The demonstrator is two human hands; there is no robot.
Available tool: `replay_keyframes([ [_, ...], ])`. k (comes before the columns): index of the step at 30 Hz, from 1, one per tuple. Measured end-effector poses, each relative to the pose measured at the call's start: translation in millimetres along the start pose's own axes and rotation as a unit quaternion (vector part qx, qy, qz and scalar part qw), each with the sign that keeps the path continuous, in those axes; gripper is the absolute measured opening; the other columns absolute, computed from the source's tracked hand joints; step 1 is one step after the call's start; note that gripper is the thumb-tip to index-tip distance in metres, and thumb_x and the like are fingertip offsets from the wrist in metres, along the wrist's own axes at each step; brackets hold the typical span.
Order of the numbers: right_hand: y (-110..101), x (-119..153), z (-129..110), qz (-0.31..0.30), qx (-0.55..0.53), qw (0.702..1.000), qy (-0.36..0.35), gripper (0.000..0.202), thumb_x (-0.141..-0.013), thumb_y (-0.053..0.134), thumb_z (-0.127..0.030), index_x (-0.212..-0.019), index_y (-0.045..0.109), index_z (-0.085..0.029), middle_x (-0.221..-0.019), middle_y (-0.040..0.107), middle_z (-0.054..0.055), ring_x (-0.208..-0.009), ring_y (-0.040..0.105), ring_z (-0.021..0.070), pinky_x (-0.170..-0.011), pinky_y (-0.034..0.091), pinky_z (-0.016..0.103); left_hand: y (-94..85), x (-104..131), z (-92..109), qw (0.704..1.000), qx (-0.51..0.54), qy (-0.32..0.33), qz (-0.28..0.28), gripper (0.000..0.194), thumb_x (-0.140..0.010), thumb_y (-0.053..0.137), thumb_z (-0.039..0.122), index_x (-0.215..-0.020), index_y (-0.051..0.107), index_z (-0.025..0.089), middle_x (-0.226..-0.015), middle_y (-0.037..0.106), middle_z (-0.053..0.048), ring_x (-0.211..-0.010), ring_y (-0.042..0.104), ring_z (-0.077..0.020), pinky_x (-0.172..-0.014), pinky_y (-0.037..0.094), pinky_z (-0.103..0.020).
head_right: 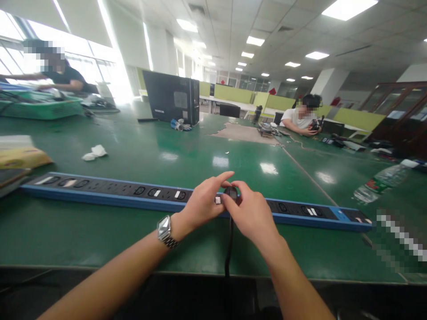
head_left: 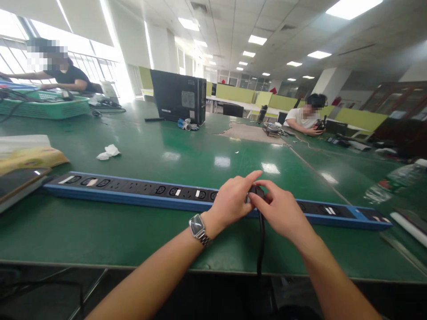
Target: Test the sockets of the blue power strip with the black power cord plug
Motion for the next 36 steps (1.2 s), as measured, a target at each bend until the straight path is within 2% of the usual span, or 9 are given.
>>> replay_keyframes([
  [3,-18,-26,24,-0.001,0.038,0.999,0.036,0.039,-0.081,0.057,-0.042,-0.103,0.072,-0.014,-0.06,0.066,0.002,-0.05,0.055,0.0139,-0.051,0.038,0.025,1.8,4,-16,0.998,-0.054,-0.015,-0.042,0.079,-0.08,0.072,0.031,-0.147,0.03,0.025,-0.123,0.065,-0.009,-0.11,0.06,-0.0254,-0.094,0.048,-0.041],
  [6,-20,-38,58,-0.029,0.025,0.996,0.082,0.034,-0.08,0.055,-0.037,-0.092,0.075,-0.013,-0.079,0.075,0.007,-0.068,0.066,0.0177,-0.062,0.046,0.027,1.8,22,-45,0.984,-0.135,-0.063,-0.096,0.073,-0.076,0.074,0.049,-0.137,0.046,0.022,-0.128,0.062,-0.012,-0.116,0.057,-0.0307,-0.095,0.046,-0.045],
  [9,-14,-40,71,-0.077,0.047,0.993,0.072,0.029,-0.078,0.057,-0.034,-0.085,0.077,-0.015,-0.084,0.076,0.007,-0.078,0.068,0.0209,-0.072,0.048,0.029,6.6,37,-59,0.967,-0.19,-0.068,-0.154,0.062,-0.077,0.069,0.059,-0.124,0.058,0.021,-0.114,0.067,-0.011,-0.107,0.061,-0.0309,-0.093,0.045,-0.045],
  [16,-13,-35,61,-0.095,0.184,0.978,0.034,0.035,-0.081,0.056,-0.039,-0.098,0.078,-0.018,-0.073,0.073,0.005,-0.066,0.064,0.02,-0.063,0.044,0.029,11.0,38,-57,0.962,-0.218,-0.059,-0.155,0.059,-0.08,0.064,0.061,-0.123,0.06,0.021,-0.111,0.067,-0.009,-0.1,0.061,-0.0292,-0.09,0.043,-0.043],
  [19,-5,-33,54,-0.079,0.24,0.968,0.005,0.034,-0.081,0.055,-0.036,-0.101,0.077,-0.017,-0.085,0.075,0.008,-0.077,0.066,0.0222,-0.069,0.045,0.03,11.1,38,-57,0.962,-0.22,-0.057,-0.151,0.058,-0.081,0.063,0.06,-0.123,0.06,0.021,-0.111,0.067,-0.009,-0.101,0.061,-0.0289,-0.09,0.043,-0.043],
  [24,4,-27,54,-0.077,0.233,0.97,0.005,0.035,-0.084,0.052,-0.035,-0.101,0.076,-0.016,-0.079,0.074,0.007,-0.071,0.066,0.0196,-0.064,0.044,0.028,10.3,38,-57,0.962,-0.219,-0.06,-0.152,0.058,-0.081,0.063,0.061,-0.123,0.06,0.021,-0.111,0.067,-0.009,-0.102,0.061,-0.0295,-0.089,0.042,-0.043],
  [27,-18,-21,47,-0.031,0.187,0.982,0.016,0.037,-0.082,0.053,-0.04,-0.097,0.076,-0.016,-0.066,0.071,0.005,-0.06,0.063,0.0181,-0.058,0.043,0.028,10.3,37,-58,0.958,-0.224,-0.072,-0.167,0.061,-0.08,0.062,0.064,-0.123,0.06,0.021,-0.112,0.068,-0.008,-0.101,0.061,-0.029,-0.089,0.042,-0.042],
  [31,-82,-14,52,0.078,0.136,0.984,0.081,0.047,-0.078,0.056,-0.053,-0.105,0.074,-0.017,-0.059,0.068,0.003,-0.049,0.058,0.0167,-0.049,0.04,0.028,10.4,37,-58,0.956,-0.221,-0.08,-0.176,0.062,-0.08,0.062,0.065,-0.124,0.06,0.022,-0.114,0.067,-0.008,-0.103,0.06,-0.0278,-0.091,0.041,-0.041],
  [36,-117,-11,130,-0.035,0.171,0.971,0.163,0.047,-0.072,0.061,-0.052,-0.099,0.075,-0.015,-0.05,0.063,0.004,-0.042,0.055,0.017,-0.046,0.039,0.03,10.6,37,-58,0.956,-0.223,-0.085,-0.169,0.06,-0.081,0.061,0.064,-0.125,0.059,0.022,-0.116,0.067,-0.008,-0.105,0.059,-0.0278,-0.092,0.041,-0.041],
])
Point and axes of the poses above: each hand's wrist, its own x-axis away from the middle knuckle, its own y-axis out of the palm, z = x × y, the point moved 6 cm from there along -x, towards the middle knuckle
